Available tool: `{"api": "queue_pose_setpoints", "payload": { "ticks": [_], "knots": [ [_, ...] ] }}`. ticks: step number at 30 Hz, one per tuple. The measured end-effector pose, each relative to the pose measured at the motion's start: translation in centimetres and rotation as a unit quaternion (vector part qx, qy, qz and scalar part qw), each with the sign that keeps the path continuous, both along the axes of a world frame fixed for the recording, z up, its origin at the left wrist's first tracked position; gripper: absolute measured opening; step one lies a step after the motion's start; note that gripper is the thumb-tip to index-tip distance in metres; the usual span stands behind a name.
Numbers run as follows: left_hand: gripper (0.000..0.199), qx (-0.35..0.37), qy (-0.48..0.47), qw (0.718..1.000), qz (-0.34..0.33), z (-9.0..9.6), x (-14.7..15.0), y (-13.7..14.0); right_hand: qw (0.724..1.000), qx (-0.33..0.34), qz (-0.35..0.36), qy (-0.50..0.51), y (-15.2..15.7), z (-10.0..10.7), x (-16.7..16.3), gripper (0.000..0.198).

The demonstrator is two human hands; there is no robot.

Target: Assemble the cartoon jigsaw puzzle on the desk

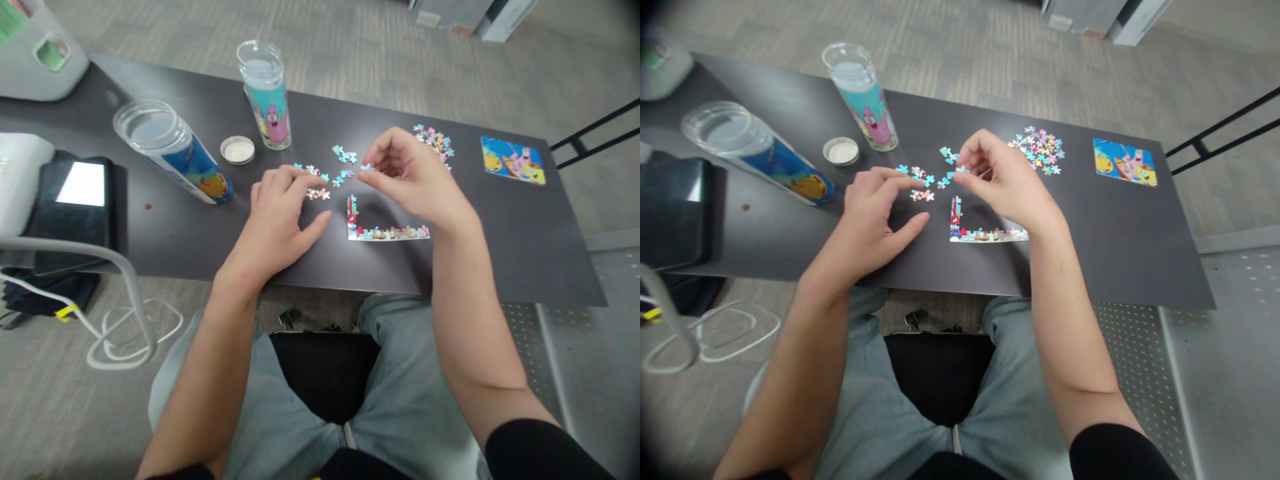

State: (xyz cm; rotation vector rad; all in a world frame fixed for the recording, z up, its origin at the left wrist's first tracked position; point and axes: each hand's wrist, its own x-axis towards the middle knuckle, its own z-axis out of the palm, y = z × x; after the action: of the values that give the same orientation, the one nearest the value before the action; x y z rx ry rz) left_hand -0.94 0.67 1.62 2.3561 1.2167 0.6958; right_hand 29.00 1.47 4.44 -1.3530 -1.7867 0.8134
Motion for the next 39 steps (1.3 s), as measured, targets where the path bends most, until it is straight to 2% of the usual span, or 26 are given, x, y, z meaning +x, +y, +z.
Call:
{"api": "queue_pose_setpoints", "payload": {
  "ticks": [4,7,10,13,18,25,30,33,36,39],
  "knots": [
    [0.034,-0.007,0.034,0.997,-0.072,-0.4,2.5,-0.8,0.996,-0.065,-0.017,-0.052,-0.6,-0.1,1.2,0.019],
    [0.034,-0.004,0.041,0.995,-0.093,-0.8,3.0,-0.9,0.998,-0.056,0.013,-0.038,-0.5,-0.8,1.0,0.015],
    [0.032,-0.004,0.044,0.995,-0.09,-0.9,2.9,-0.9,0.999,-0.043,0.003,-0.008,0.1,-1.9,0.8,0.012],
    [0.031,-0.008,0.045,0.995,-0.089,-0.6,2.8,-1.0,0.998,-0.055,0.015,-0.003,0.7,-2.4,0.8,0.002],
    [0.033,-0.011,0.043,0.995,-0.091,-0.6,2.9,-1.0,0.997,-0.064,0.046,-0.002,1.0,-2.3,0.4,0.006],
    [0.033,-0.017,0.039,0.995,-0.096,-0.7,2.8,-0.9,0.996,-0.085,0.022,-0.011,0.6,-2.1,1.2,0.008],
    [0.033,-0.012,0.04,0.995,-0.096,-0.7,2.9,-1.0,0.993,-0.106,-0.003,-0.051,0.6,-2.1,2.3,0.021],
    [0.032,-0.011,0.041,0.996,-0.079,-0.6,2.6,-0.8,0.992,-0.103,-0.005,-0.076,0.8,-2.4,2.4,0.017],
    [0.036,0.002,0.038,0.999,-0.034,-0.3,1.5,0.0,0.991,-0.062,-0.02,-0.12,0.5,-1.4,1.8,0.007],
    [0.041,0.017,0.048,0.999,0.001,-0.1,-0.2,0.8,0.985,-0.015,-0.033,-0.167,-0.1,0.9,0.9,0.008]
  ]
}}
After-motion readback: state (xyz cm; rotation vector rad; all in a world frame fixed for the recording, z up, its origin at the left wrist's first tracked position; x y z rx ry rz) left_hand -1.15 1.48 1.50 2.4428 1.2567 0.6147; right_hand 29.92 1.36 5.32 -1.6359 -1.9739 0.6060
